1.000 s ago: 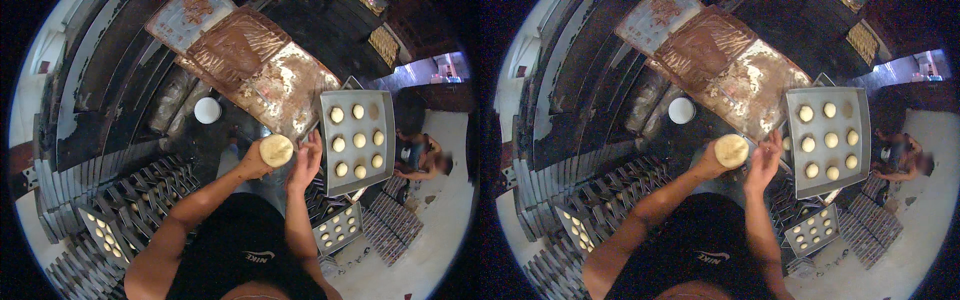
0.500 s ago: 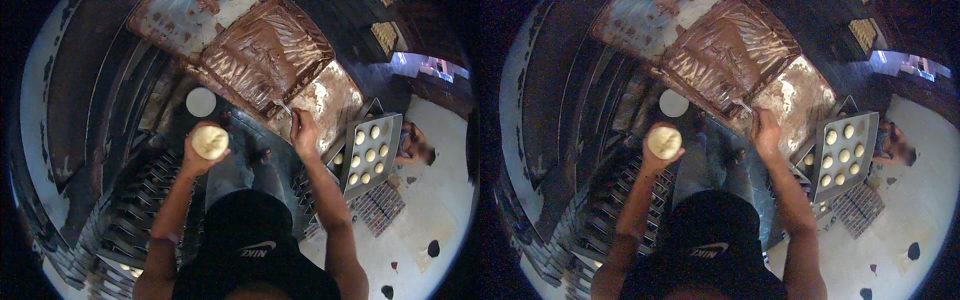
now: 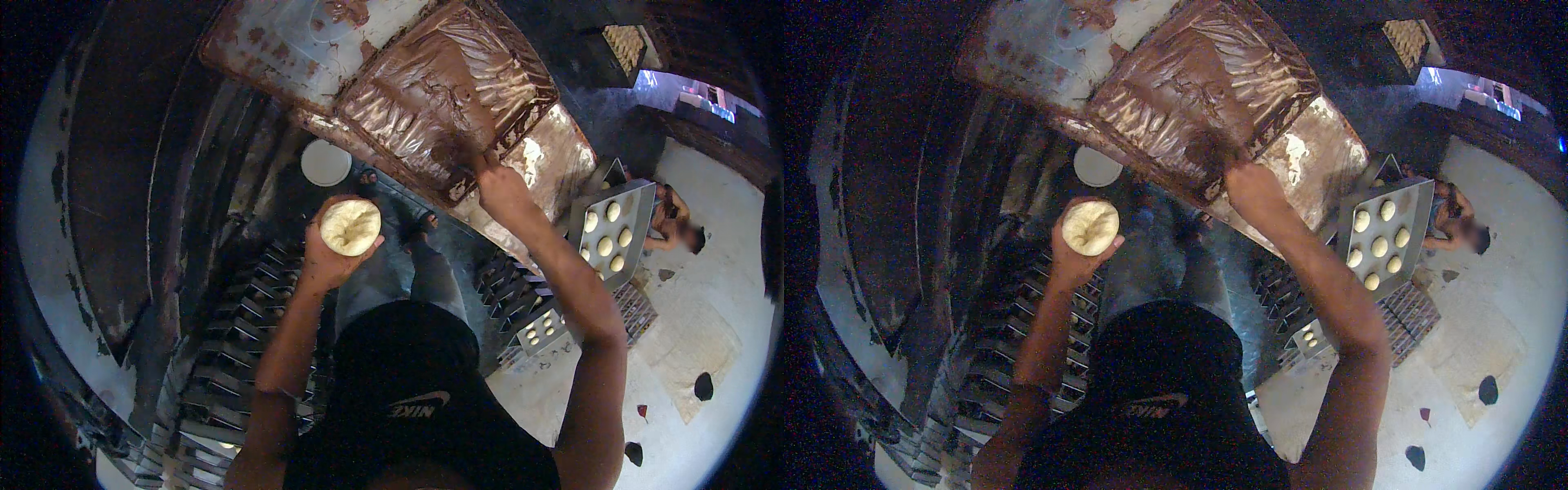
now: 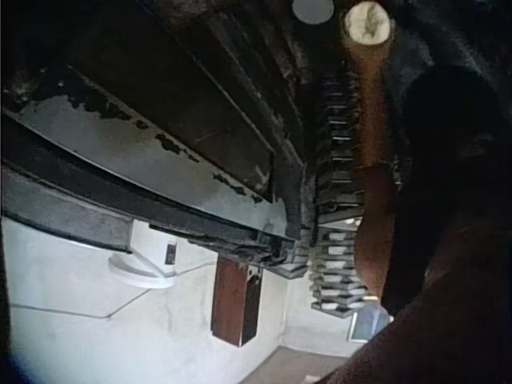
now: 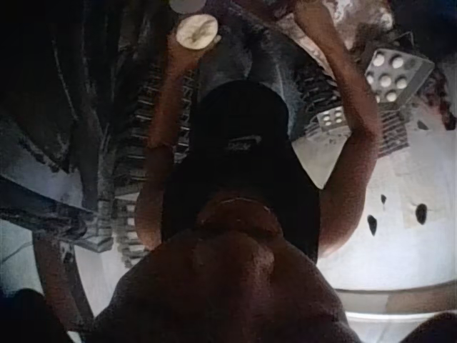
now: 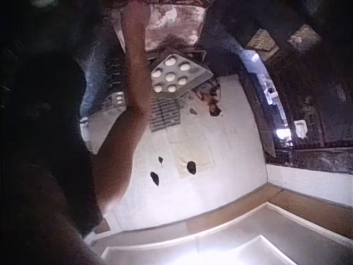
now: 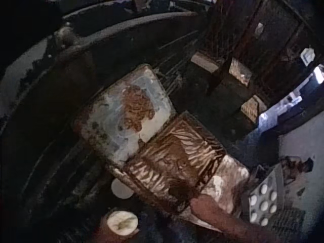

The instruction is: The person fills dough balls with a brown paste using a small knife and places them onto a metal baking tray.

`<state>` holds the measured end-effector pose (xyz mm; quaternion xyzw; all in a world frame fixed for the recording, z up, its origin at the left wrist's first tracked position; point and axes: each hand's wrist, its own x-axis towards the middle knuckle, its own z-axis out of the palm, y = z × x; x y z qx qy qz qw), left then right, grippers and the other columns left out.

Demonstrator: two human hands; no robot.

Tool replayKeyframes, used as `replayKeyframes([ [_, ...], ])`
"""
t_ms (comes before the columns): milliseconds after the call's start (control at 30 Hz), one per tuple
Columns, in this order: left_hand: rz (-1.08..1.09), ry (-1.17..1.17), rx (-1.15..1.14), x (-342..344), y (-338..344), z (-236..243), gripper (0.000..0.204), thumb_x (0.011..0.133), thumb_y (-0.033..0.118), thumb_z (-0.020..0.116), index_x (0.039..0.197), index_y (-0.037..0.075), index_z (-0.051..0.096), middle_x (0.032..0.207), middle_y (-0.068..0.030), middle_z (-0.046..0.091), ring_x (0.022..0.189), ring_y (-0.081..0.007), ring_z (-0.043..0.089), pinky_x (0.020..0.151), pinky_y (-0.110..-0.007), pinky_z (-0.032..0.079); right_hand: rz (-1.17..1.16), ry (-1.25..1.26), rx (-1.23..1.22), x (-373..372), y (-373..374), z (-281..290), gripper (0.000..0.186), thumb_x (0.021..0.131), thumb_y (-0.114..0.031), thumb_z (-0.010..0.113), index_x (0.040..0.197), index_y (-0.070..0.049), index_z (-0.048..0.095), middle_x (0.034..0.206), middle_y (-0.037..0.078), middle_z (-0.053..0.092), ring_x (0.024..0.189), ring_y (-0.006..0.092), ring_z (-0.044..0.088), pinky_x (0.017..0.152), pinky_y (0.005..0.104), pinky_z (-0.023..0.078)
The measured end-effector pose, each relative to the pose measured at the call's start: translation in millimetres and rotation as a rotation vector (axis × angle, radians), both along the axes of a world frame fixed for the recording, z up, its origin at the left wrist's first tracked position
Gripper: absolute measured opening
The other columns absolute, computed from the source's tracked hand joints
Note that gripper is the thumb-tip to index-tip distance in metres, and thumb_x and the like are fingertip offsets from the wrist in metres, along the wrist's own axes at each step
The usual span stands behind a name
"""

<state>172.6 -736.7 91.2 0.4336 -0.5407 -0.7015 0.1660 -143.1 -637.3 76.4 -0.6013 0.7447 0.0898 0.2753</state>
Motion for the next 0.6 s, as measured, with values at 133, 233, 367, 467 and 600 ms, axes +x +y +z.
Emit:
replayKeyframes([
  [133, -0.005, 0.017, -0.055, 1.2, 6.7, -2.3, 0.064, 0.07, 0.004, 0.093, 0.124, 0.002, 0.059, 0.118, -0.0078, 0.069, 0.109, -0.016, 0.066, 0.099, -0.033, 0.054, 0.151, 0.119, 0.125, -13.5, -9.0, -17.6, 0.051, 0.083, -0.002, 0.06, 0.134, -0.004, 0.055, 0.114, 0.025, 0.066, 0.083, 0.0401, 0.072, 0.076, 0.0503, 0.059],
  [233, 0.029, 0.05, -0.08, 0.1, 2.6, 5.9, 0.067, 0.068, 0.004, 0.093, 0.125, 0.001, 0.059, 0.12, -0.0086, 0.069, 0.11, -0.0166, 0.066, 0.1, -0.034, 0.054, 0.149, 0.119, 0.025, -12.5, -6.8, -4.2, 0.04, 0.089, -0.008, 0.057, 0.128, -0.003, 0.063, 0.096, 0.021, 0.072, 0.082, 0.0364, 0.074, 0.071, 0.0479, 0.06],
  [367, 0.07, 0.061, -0.093, -3.3, 4.3, 8.1, 0.069, 0.068, 0.004, 0.094, 0.127, 0.001, 0.059, 0.124, -0.0095, 0.068, 0.111, -0.0168, 0.065, 0.1, -0.034, 0.053, 0.127, 0.113, 0.027, -13.6, -5.0, 8.8, 0.04, 0.086, -0.01, 0.061, 0.126, -0.005, 0.066, 0.095, 0.018, 0.074, 0.088, 0.0345, 0.074, 0.073, 0.0468, 0.06],
  [467, 0.08, 0.08, -0.125, -4.7, 6.0, 9.6, 0.069, 0.068, 0.003, 0.093, 0.128, 0.001, 0.059, 0.126, -0.0095, 0.067, 0.112, -0.0162, 0.065, 0.1, -0.033, 0.054, 0.105, 0.117, -0.091, -32.3, -5.8, 12.6, 0.045, 0.078, -0.005, 0.065, 0.122, -0.011, 0.069, 0.106, 0.014, 0.072, 0.095, 0.0347, 0.071, 0.077, 0.0464, 0.059],
  [600, 0.084, 0.09, -0.125, -4.0, 12.1, 8.2, 0.069, 0.068, 0.003, 0.094, 0.129, 0.001, 0.06, 0.124, -0.0088, 0.067, 0.11, -0.0156, 0.065, 0.099, -0.033, 0.054, 0.081, 0.241, -0.056, -54.8, -17.6, -9.5, 0.037, 0.076, -0.009, 0.067, 0.113, -0.009, 0.072, 0.104, 0.013, 0.072, 0.087, 0.0355, 0.073, 0.075, 0.0462, 0.06],
])
